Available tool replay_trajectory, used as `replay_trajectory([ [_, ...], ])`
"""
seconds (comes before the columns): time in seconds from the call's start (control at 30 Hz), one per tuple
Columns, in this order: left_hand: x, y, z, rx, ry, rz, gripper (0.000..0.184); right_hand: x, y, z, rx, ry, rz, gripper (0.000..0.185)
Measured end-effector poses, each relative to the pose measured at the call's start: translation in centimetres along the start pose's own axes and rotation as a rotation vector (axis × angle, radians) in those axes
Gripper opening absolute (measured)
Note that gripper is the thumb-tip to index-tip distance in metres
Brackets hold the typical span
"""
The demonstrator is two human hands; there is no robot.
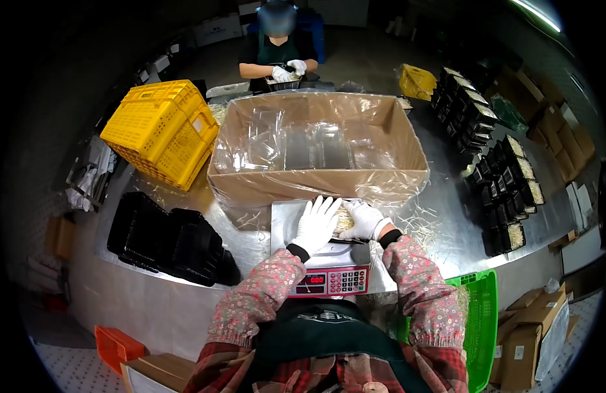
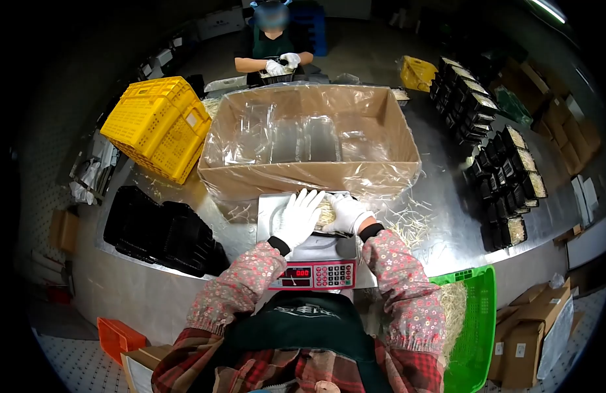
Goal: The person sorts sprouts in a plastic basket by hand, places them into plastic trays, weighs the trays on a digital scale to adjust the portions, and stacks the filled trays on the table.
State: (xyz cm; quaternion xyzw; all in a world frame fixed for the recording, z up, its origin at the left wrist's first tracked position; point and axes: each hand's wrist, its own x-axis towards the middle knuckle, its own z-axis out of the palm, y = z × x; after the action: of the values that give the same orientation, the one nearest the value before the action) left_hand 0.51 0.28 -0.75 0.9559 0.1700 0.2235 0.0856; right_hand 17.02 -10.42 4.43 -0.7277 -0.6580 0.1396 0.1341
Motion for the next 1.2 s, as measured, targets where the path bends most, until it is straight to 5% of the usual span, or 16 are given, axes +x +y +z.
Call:
replay_trajectory([
  [0.07,0.1,0.4,0.0,0.000,0.013,-0.001,0.048,-0.2,0.7,-0.6,-0.003,0.027,-0.034,0.072],
  [0.13,0.1,0.5,0.5,0.091,-0.006,-0.018,0.046,-0.2,1.1,-0.6,-0.145,-0.177,0.126,0.050],
  [0.27,-0.2,0.5,1.0,0.147,-0.010,-0.035,0.043,-0.9,1.5,0.5,-0.340,-0.021,0.042,0.016],
  [0.47,-0.4,0.9,1.5,0.195,0.009,-0.069,0.040,-3.9,3.4,-4.3,-0.362,-0.134,0.083,0.020],
  [0.6,-0.2,0.4,0.2,0.124,-0.060,-0.086,0.046,-7.7,6.0,-7.8,-0.149,0.032,0.076,0.025],
  [0.67,-0.4,0.8,-3.7,-0.243,0.026,-0.144,0.047,-9.7,8.8,-7.8,-0.053,0.058,0.134,0.029],
  [0.8,-3.5,-2.9,-10.8,-0.174,0.412,-0.211,0.053,-14.3,13.1,-7.3,0.262,0.054,0.350,0.026],
  [0.87,-6.6,-5.8,-15.6,-0.188,0.511,-0.449,0.054,-16.5,15.7,-5.2,0.228,0.047,0.466,0.028],
  [0.9,-9.2,-7.7,-15.9,0.135,0.661,-0.529,0.062,-17.5,17.2,-3.8,0.211,0.086,0.448,0.029],
  [1.0,-16.7,-13.4,-16.9,0.686,0.361,-0.846,0.064,-19.7,22.7,0.4,0.207,0.126,0.441,0.028],
  [1.07,-18.0,-12.9,-18.4,0.303,0.007,-1.127,0.053,-18.8,19.4,-1.9,0.306,0.116,0.468,0.024],
  [1.2,-18.4,-13.3,-18.2,0.322,0.167,-1.114,0.038,-16.7,19.4,-2.3,0.438,0.162,0.384,0.017],
])
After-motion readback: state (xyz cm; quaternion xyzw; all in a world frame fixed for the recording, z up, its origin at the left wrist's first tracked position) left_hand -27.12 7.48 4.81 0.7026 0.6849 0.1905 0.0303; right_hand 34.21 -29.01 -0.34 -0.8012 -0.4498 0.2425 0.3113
